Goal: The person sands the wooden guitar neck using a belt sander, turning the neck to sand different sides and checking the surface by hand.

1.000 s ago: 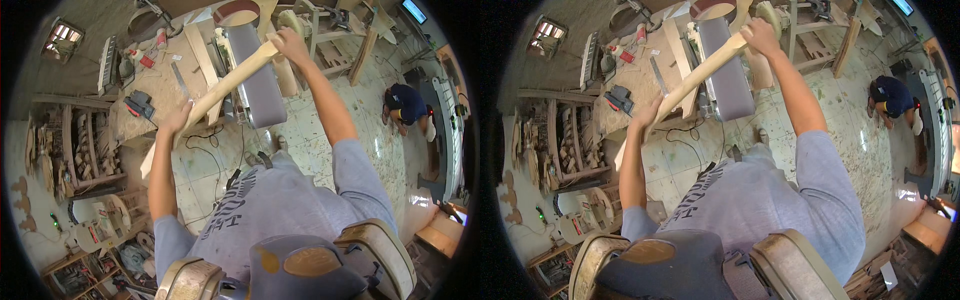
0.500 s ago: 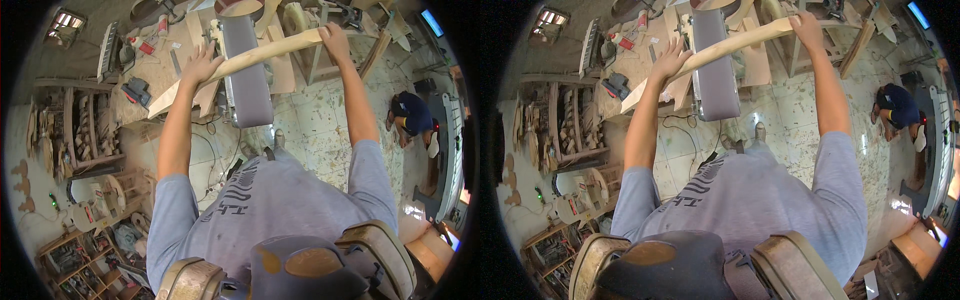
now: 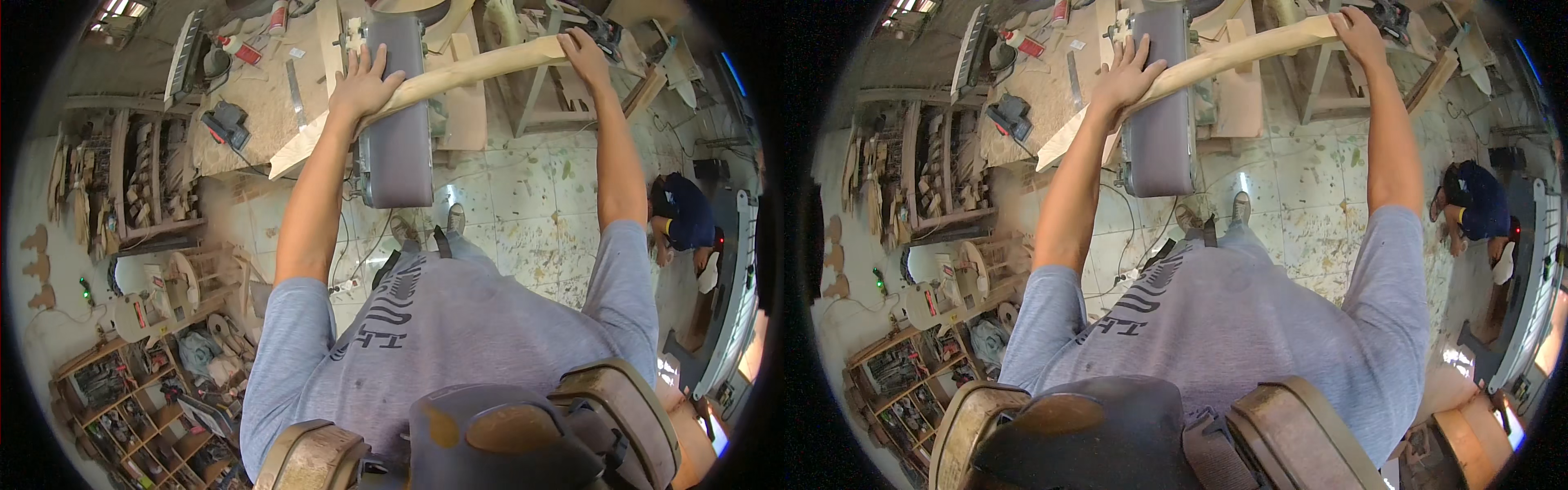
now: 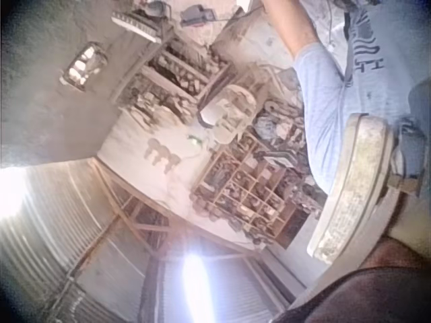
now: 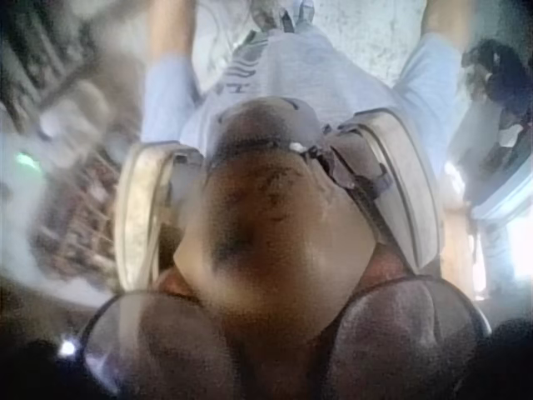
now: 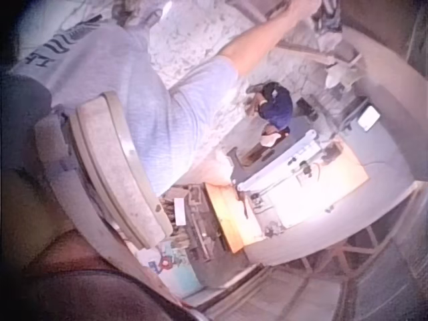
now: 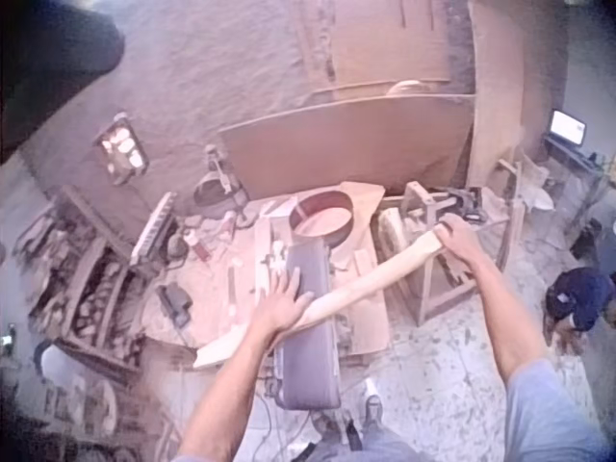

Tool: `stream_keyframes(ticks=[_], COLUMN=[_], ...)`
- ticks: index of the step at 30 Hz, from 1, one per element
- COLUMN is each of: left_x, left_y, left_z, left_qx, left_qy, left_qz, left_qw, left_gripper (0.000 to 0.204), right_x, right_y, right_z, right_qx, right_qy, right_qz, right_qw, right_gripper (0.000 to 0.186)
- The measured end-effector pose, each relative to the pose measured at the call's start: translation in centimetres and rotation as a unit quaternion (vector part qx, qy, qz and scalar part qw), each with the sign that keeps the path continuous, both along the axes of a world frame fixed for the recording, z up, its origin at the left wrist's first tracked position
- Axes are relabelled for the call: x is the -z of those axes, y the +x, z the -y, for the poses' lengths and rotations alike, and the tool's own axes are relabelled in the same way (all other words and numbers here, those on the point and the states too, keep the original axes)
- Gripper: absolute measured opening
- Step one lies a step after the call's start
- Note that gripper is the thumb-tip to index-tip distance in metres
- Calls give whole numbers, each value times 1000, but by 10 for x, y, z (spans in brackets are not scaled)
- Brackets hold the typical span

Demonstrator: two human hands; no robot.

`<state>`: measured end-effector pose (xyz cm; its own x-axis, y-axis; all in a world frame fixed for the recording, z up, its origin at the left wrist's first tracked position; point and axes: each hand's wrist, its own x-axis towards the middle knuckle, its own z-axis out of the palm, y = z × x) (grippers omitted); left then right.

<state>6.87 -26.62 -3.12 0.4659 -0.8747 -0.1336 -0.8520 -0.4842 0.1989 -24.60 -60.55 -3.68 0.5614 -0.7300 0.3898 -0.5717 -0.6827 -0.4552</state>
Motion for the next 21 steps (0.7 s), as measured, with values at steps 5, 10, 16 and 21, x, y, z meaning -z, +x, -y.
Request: stream_keyframes(ticks=[5, 10, 16, 21], left_x=[1, 0, 5, 8], left_y=[14, 37, 63, 80], left_z=[-10, -33, -52, -70], left_qx=[-7, -22, -26, -28], left_qy=[-20, -12, -4, -14], left_qz=[-12, -27, -49, -97], left_qw=[1000, 999, 998, 995], left_gripper=[87, 89, 91, 92], right_x=[23, 13, 24, 24], right_y=[12, 40, 60, 75], right_z=[4, -30, -39, -60], right_qx=[-36, -46, -19, -15], right_qy=[-106, -73, -124, -154], right_qz=[71, 90, 64, 74], right_qw=[991, 992, 990, 985], right_gripper=[45, 43, 47, 44])
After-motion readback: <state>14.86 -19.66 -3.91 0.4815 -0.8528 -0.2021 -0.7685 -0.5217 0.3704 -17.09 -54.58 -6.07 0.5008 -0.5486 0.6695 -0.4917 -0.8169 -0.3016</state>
